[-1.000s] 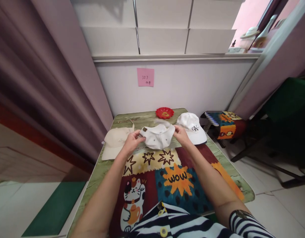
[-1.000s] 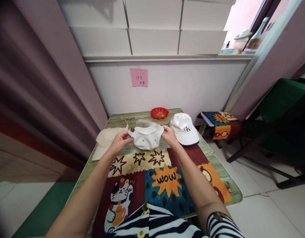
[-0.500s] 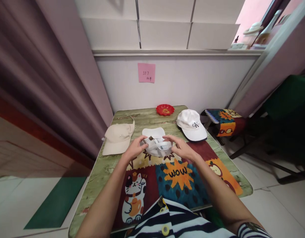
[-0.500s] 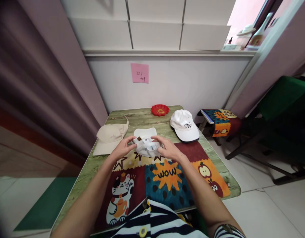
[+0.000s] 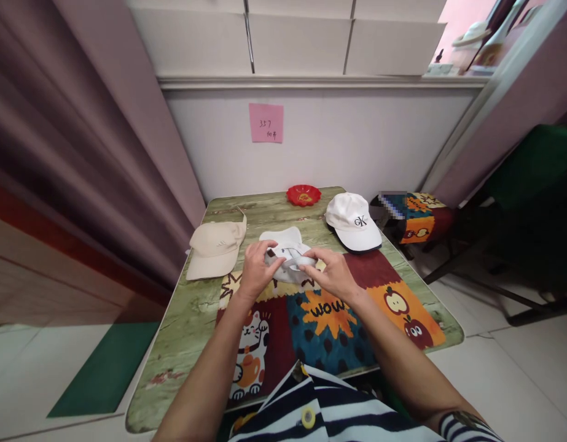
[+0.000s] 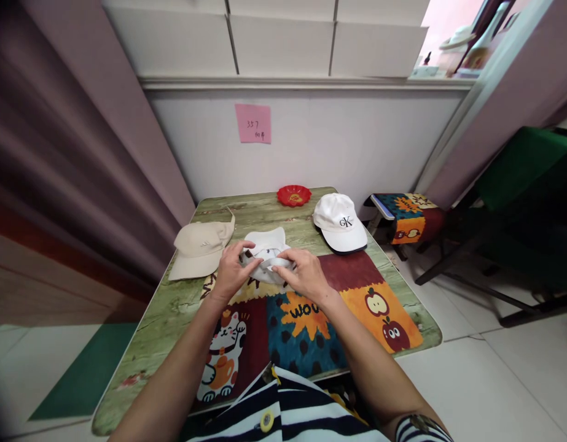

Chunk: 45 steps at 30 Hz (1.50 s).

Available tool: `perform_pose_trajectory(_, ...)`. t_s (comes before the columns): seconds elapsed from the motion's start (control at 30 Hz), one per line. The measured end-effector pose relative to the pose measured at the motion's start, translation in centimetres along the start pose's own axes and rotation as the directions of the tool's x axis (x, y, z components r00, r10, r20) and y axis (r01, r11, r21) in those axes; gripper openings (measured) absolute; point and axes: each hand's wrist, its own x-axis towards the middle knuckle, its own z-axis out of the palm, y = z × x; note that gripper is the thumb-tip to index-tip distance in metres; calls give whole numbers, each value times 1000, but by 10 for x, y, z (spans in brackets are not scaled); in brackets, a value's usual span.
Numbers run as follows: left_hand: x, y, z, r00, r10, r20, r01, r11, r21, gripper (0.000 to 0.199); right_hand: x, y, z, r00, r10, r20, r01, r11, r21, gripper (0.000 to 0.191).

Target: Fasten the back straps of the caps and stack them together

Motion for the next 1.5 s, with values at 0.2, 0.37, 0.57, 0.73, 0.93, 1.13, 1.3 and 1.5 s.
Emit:
perform_pose_trajectory(0.2, -18, -13, 10, 968, -19, -249, 15, 1000, -18, 29, -12, 22, 10, 967, 206, -148, -158, 946, 284, 26)
perform_pose_trajectory(0.37, -15, -22, 23, 978, -65, -199, 54, 997, -56, 24, -17, 32, 15, 947, 289, -139, -206, 881, 426, 29)
perform_pose_trajectory(0.57, 4, -15, 24, 997, -8, 78, 14, 997, -74, 33, -14, 26, 13, 931, 330, -154, -214, 837, 503, 29)
perform_pose_trajectory(0.73, 14, -17, 3, 941, -57, 333, 81, 995, -58, 30, -7, 18, 12, 924, 346, -164, -194, 793, 577, 28)
perform_pose_trajectory(0.93, 19, -14, -12, 911, -43, 410, 133, 972, -193, 23, 7, 10, 16, 914, 385, -124, -237, 758, 608, 29)
perform_pose_trajectory(1.13, 19, -17, -3, 941, -62, 331, 147, 959, -241, 26, 17, 20, 32, 922, 386, -19, -341, 835, 432, 35)
perform_pose_trajectory(1.3, 3, -17, 0, 978, -48, 202, 81, 984, -159, 22, 13, 23, 45, 937, 331, -110, -308, 933, 186, 34)
perform_pose_trajectory(1.5, -30, -11, 1, 997, 82, -13, -77, 970, 230, 16, 5, 24, 56, 912, 354, -207, -325, 932, 163, 34)
